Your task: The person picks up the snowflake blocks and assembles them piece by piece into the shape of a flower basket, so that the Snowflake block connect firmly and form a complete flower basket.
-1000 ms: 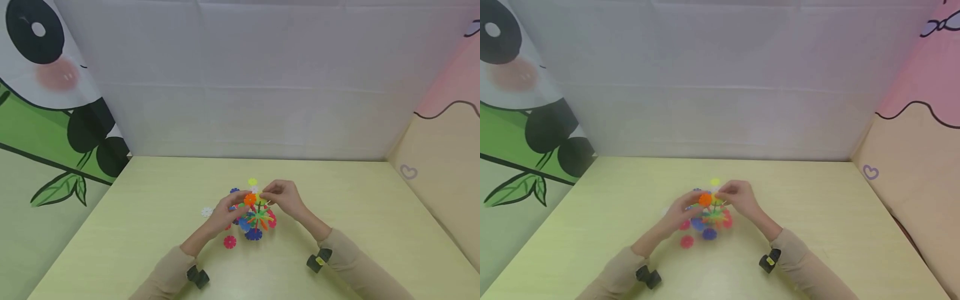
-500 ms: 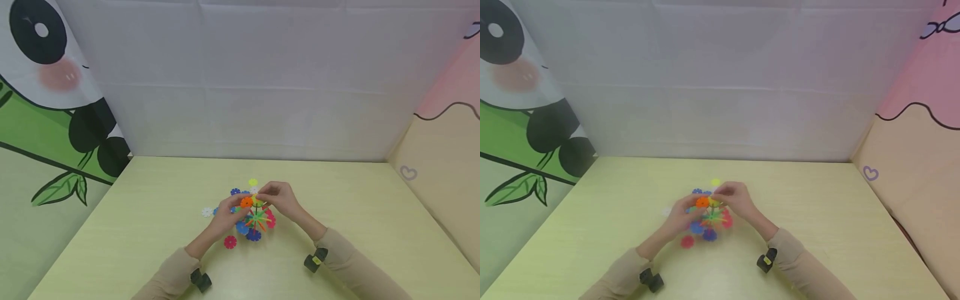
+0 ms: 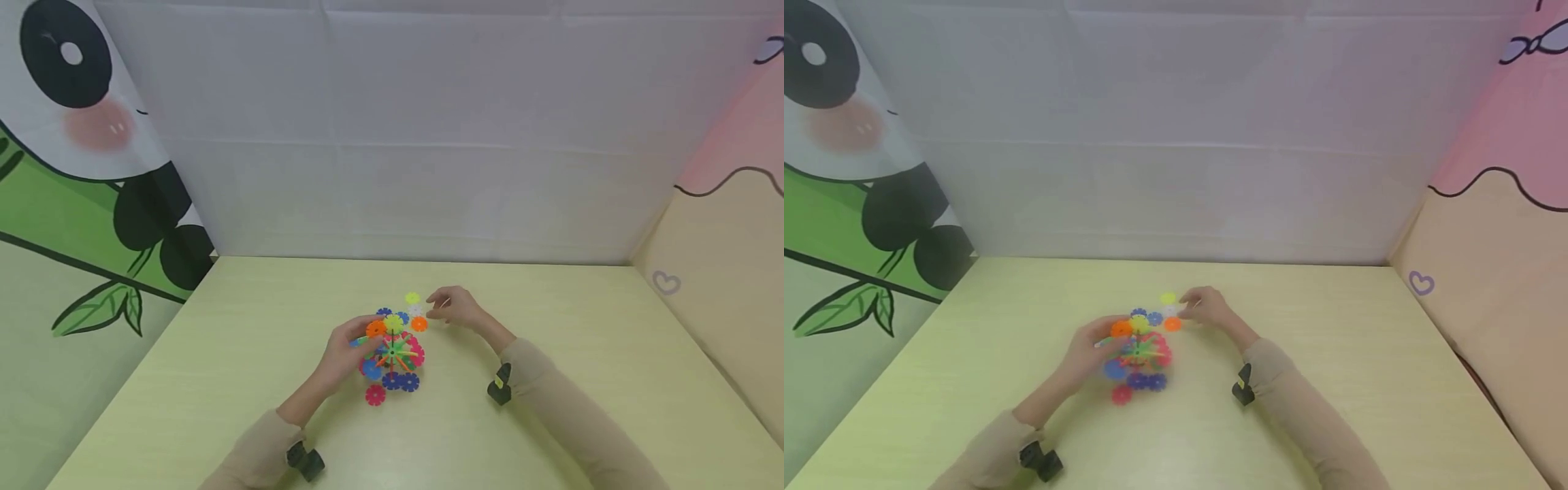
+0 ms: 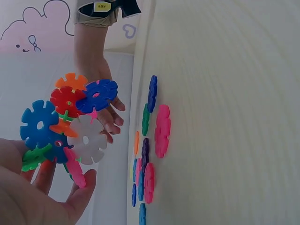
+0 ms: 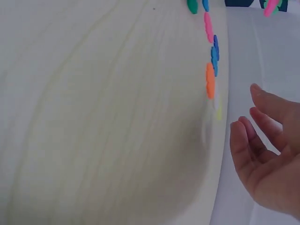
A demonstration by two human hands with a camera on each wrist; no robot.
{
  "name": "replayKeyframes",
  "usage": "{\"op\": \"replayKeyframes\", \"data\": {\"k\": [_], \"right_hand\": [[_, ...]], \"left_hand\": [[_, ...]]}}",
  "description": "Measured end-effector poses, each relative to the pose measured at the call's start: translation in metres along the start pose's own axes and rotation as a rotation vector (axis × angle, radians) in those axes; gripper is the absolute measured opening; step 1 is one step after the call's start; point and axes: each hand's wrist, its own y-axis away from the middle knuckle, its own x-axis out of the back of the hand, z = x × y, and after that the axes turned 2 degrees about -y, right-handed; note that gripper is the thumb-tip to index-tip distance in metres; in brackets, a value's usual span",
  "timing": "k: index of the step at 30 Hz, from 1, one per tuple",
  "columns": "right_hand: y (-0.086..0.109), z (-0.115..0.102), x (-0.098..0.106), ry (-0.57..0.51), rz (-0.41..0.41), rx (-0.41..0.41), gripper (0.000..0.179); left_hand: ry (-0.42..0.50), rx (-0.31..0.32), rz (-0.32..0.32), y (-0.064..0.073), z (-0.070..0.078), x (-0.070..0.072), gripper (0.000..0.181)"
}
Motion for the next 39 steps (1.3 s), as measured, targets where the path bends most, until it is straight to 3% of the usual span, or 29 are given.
{"op": "replayKeyframes", "data": {"k": [3, 7, 11, 16, 25, 28, 31, 35, 39], "right_hand": [[-0.007, 0.005, -0.009, 0.079, -0.068, -0.004, 0.025], [-0.012, 0.007, -0.018, 0.137, -0.073, -0.030, 0.023], [-0.013, 0.008, -0.026, 0.142, -0.096, -0.063, 0.023], [-0.009, 0.003, -0.030, 0.167, -0.134, -0.041, 0.026], [0.005, -0.005, -0.025, 0.192, -0.150, -0.023, 0.022], [0.012, -0.006, -0.020, 0.188, -0.097, 0.023, 0.017], [0.025, -0.013, -0.016, 0.099, 0.002, 0.048, 0.013], [0.046, -0.035, -0.009, -0.175, 0.131, 0.050, 0.014], [0.062, -0.057, -0.008, -0.321, 0.155, 0.049, 0.017]], "left_hand": [[0.018, 0.024, 0.028, 0.001, 0.001, 0.002, 0.032], [0.047, 0.030, 0.037, 0.001, 0.002, 0.003, 0.033], [0.045, 0.043, 0.050, 0.003, 0.000, 0.005, 0.033], [0.061, 0.041, 0.043, 0.005, -0.002, 0.008, 0.034], [0.067, 0.051, 0.006, 0.005, 0.004, 0.000, 0.034], [0.077, 0.037, -0.008, 0.003, 0.006, -0.003, 0.034], [0.106, 0.027, -0.015, 0.002, 0.008, -0.006, 0.033], [0.128, 0.028, -0.017, 0.002, 0.009, -0.009, 0.032], [0.128, 0.021, -0.018, 0.002, 0.010, -0.011, 0.033]]}}
